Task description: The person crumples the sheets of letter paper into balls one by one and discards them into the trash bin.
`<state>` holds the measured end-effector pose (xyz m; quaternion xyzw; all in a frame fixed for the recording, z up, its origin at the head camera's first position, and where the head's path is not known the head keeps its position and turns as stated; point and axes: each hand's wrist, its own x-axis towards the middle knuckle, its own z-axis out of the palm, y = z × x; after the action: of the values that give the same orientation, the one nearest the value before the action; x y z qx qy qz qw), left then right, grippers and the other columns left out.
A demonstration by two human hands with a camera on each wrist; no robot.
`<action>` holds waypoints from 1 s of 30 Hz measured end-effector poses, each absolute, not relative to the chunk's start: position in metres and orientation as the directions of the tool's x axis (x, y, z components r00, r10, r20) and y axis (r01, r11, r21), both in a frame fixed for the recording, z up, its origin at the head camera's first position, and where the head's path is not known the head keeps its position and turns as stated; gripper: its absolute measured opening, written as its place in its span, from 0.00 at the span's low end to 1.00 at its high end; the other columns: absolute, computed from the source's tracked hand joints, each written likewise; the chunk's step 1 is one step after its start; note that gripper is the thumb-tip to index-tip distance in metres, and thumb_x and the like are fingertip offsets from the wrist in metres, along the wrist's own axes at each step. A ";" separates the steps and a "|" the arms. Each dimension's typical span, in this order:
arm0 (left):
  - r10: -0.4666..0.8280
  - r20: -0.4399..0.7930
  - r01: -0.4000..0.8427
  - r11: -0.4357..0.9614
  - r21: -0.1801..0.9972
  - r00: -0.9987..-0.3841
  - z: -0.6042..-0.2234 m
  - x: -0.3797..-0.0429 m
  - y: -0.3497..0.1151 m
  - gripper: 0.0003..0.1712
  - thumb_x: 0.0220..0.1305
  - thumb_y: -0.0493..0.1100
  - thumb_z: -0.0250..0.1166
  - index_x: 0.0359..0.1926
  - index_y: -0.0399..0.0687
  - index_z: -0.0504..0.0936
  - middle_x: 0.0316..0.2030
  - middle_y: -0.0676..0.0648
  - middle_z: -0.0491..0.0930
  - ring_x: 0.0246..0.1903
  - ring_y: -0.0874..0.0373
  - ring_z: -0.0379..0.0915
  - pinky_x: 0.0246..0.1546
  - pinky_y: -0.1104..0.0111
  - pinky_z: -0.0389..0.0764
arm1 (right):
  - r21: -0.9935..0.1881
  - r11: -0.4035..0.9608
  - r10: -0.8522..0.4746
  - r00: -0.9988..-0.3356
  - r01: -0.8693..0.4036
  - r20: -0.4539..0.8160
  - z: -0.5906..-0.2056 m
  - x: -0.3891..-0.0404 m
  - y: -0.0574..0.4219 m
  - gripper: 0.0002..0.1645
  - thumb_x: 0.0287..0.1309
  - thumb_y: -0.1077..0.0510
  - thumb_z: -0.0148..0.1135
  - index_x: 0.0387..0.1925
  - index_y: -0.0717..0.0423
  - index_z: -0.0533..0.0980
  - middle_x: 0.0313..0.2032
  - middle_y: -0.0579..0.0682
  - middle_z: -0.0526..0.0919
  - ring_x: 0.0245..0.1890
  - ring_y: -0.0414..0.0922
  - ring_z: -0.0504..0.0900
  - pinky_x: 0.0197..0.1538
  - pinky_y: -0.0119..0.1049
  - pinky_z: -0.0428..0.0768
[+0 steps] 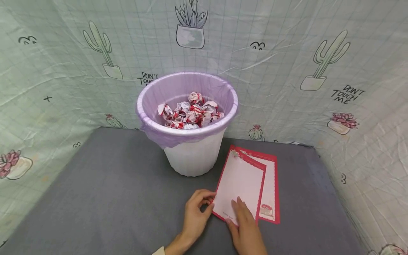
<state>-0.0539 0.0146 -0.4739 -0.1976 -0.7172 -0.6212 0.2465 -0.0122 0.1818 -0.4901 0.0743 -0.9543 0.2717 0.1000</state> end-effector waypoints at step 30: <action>0.205 0.939 0.956 -0.048 0.291 -0.276 -0.360 -0.055 -0.054 0.12 0.57 0.20 0.57 0.36 0.35 0.81 0.32 0.43 0.75 0.30 0.55 0.75 0.34 0.72 0.78 | -0.716 0.135 -0.424 -0.694 -0.685 0.583 -0.365 -0.052 0.158 0.59 0.45 0.63 0.76 0.69 0.73 0.48 0.62 0.70 0.65 0.63 0.50 0.69 0.61 0.31 0.68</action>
<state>-0.0545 -0.0542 -0.3601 -0.4886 -0.5938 -0.5340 0.3515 -0.0522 0.1579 -0.3651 0.3725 -0.7438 0.5418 0.1204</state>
